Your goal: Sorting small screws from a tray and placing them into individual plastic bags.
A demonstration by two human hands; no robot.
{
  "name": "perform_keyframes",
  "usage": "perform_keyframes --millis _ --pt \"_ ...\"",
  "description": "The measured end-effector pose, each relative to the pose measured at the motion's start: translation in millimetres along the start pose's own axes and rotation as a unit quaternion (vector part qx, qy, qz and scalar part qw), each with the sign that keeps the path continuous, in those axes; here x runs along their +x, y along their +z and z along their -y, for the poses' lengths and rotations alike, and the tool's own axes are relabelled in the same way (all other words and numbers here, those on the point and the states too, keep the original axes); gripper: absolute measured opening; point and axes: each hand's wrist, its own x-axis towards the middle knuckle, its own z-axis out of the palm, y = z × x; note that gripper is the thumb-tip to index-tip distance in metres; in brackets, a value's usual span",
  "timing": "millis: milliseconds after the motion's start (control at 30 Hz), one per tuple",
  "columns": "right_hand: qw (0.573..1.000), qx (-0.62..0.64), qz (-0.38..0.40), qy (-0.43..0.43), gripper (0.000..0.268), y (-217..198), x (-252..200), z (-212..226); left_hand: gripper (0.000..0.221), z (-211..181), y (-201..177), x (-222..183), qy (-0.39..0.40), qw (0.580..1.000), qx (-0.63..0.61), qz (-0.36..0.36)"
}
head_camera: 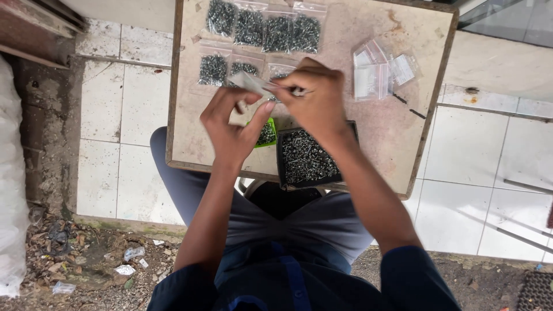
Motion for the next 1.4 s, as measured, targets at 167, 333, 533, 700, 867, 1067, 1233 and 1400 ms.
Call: perform_keyframes --millis 167,333,533,700,867,1067,1233,1400 --pt "0.995 -0.012 -0.071 -0.067 0.027 39 -5 4 0.017 16 13 12 -0.113 0.988 -0.092 -0.047" --pt "0.991 0.106 0.074 0.029 0.038 27 -14 0 0.011 35 -1 7 -0.166 0.969 -0.181 -0.004" --pt "0.935 0.292 0.133 0.15 0.017 8 -9 -3 0.011 41 -6 3 -0.294 0.921 -0.241 0.088" --pt "0.908 0.352 0.176 0.144 0.017 1 -10 -2 0.015 37 -5 1 -0.328 0.887 -0.3 0.124" --pt "0.901 0.344 0.184 0.19 0.029 -2 -16 -3 0.017 32 2 5 -0.32 0.894 -0.286 0.13" --pt "0.952 0.224 0.164 0.124 0.016 -5 -19 -9 0.021 33 -3 8 -0.252 0.906 -0.269 0.209" --pt "0.97 0.161 0.139 0.12 0.01 -3 -22 -3 0.023 27 -1 12 -0.146 0.954 -0.157 0.208" --pt "0.959 0.198 0.117 0.165 0.01 3 -21 1 0.017 31 2 15 -0.024 0.991 -0.036 0.129"
